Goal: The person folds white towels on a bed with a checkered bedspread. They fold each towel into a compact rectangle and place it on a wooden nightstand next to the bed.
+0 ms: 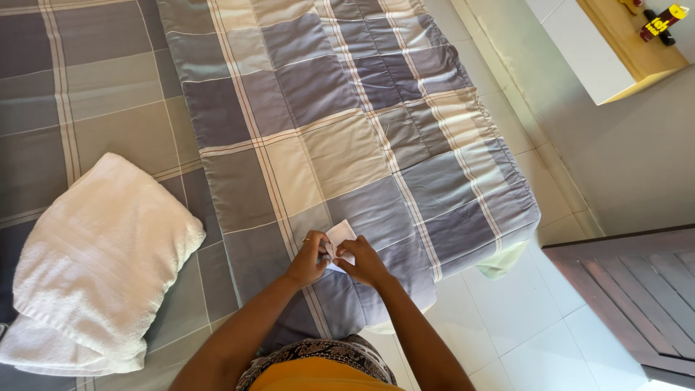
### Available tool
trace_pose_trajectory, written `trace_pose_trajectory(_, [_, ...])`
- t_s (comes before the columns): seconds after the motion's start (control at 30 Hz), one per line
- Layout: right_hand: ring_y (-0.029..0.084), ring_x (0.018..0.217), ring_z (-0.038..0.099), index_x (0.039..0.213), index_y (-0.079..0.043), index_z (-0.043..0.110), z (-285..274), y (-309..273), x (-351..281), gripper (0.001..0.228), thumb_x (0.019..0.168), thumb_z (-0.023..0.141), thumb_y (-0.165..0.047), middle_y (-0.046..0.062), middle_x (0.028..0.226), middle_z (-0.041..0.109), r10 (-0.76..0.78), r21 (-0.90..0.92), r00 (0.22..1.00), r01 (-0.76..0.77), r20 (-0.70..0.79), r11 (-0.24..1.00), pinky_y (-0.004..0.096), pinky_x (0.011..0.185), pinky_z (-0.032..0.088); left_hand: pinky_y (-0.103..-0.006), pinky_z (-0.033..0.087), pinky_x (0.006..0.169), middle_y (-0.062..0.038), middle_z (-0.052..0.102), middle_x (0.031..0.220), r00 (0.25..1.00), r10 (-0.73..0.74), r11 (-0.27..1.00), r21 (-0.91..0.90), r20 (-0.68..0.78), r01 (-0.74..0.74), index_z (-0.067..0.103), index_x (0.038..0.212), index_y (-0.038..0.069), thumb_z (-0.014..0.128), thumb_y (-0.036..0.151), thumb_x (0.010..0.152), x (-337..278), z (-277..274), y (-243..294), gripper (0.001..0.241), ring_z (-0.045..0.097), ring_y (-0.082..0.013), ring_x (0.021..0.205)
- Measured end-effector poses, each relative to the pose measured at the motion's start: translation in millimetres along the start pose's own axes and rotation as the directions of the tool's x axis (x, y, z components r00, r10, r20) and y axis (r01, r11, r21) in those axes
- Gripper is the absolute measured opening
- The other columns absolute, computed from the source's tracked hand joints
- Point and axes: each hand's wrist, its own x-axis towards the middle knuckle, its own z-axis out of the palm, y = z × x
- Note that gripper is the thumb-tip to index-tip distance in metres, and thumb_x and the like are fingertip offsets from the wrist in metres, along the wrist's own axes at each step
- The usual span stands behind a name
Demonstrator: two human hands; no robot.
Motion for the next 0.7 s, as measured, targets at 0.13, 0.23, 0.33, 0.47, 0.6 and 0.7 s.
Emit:
trace_pose_trajectory(0.13, [0.028, 0.104, 0.059, 0.105, -0.009, 0.068, 12.4, 15.7, 5.8, 0.021, 0.088, 0.075, -0.020, 0.012, 0.104, 0.067, 0.074, -0.023, 0.997, -0.073, 0.028, 0.997, 0.039, 0.090, 0.051, -0.0388, 0.056, 0.092, -0.015, 0.047, 0.123, 0.999, 0.030, 0.996, 0.080, 0.035, -0.033, 0.039, 0.122, 0.008, 0.075, -0.011, 0.076, 0.1, -0.8, 9.3, 0.061, 0.070, -0.0297, 0.109])
trace_pose_trajectory(0.23, [0.031, 0.103, 0.064, 0.113, -0.007, 0.061, 18.3, 24.1, 11.1, 0.031, 0.087, 0.073, -0.020, 0.014, 0.111, 0.066, 0.049, 0.091, 0.998, -0.045, -0.046, 0.995, 0.040, 0.088, 0.052, -0.0386, 0.056, 0.093, -0.015, 0.047, 0.123, 0.998, 0.061, 0.993, 0.099, 0.026, -0.063, 0.038, 0.122, 0.008, 0.076, -0.010, 0.076, -1.4, 0.4, 4.6, 0.062, 0.070, -0.0292, 0.110])
trace_pose_trajectory(0.33, [0.032, 0.102, 0.068, 0.115, -0.004, 0.056, 21.4, 22.1, 12.5, 0.033, 0.089, 0.071, -0.019, 0.015, 0.112, 0.066, 0.054, 0.206, 0.994, -0.034, -0.091, 0.978, 0.041, 0.086, 0.055, -0.0390, 0.056, 0.092, -0.015, 0.046, 0.125, 0.999, 0.045, 0.993, 0.110, 0.031, -0.048, 0.039, 0.122, 0.008, 0.075, -0.010, 0.078, -1.3, -0.9, 8.0, 0.060, 0.071, -0.0287, 0.110])
trace_pose_trajectory(0.47, [0.029, 0.101, 0.072, 0.110, -0.005, 0.063, 38.8, 46.1, 19.6, 0.023, 0.094, 0.068, -0.020, 0.015, 0.107, 0.070, 0.114, 0.229, 0.990, -0.091, -0.087, 0.969, 0.039, 0.087, 0.057, -0.0385, 0.058, 0.092, -0.015, 0.046, 0.125, 0.997, 0.053, 0.992, 0.113, 0.053, -0.058, 0.040, 0.120, 0.008, 0.073, -0.012, 0.079, -1.5, -0.9, 13.5, 0.057, 0.071, -0.0285, 0.109])
trace_pose_trajectory(0.6, [0.028, 0.096, 0.067, 0.109, -0.012, 0.076, 40.1, 47.5, 23.1, 0.021, 0.093, 0.071, -0.024, 0.013, 0.100, 0.071, 0.138, 0.032, 0.990, -0.137, -0.034, 0.990, 0.040, 0.089, 0.056, -0.0376, 0.058, 0.091, -0.015, 0.050, 0.120, 0.985, 0.164, 0.976, 0.134, 0.061, -0.171, 0.043, 0.119, 0.007, 0.072, -0.013, 0.080, -2.1, -3.4, 8.4, 0.053, 0.070, -0.0290, 0.108])
trace_pose_trajectory(0.7, [0.028, 0.100, 0.059, 0.112, -0.017, 0.080, 31.8, 33.2, 19.3, 0.024, 0.091, 0.076, -0.026, 0.011, 0.099, 0.070, 0.126, -0.077, 0.992, -0.123, 0.031, 0.989, 0.041, 0.090, 0.052, -0.0374, 0.057, 0.091, -0.015, 0.051, 0.116, 0.984, 0.169, 0.973, 0.150, 0.059, -0.176, 0.044, 0.118, 0.006, 0.072, -0.013, 0.081, -2.4, -6.7, 8.7, 0.050, 0.069, -0.0300, 0.107])
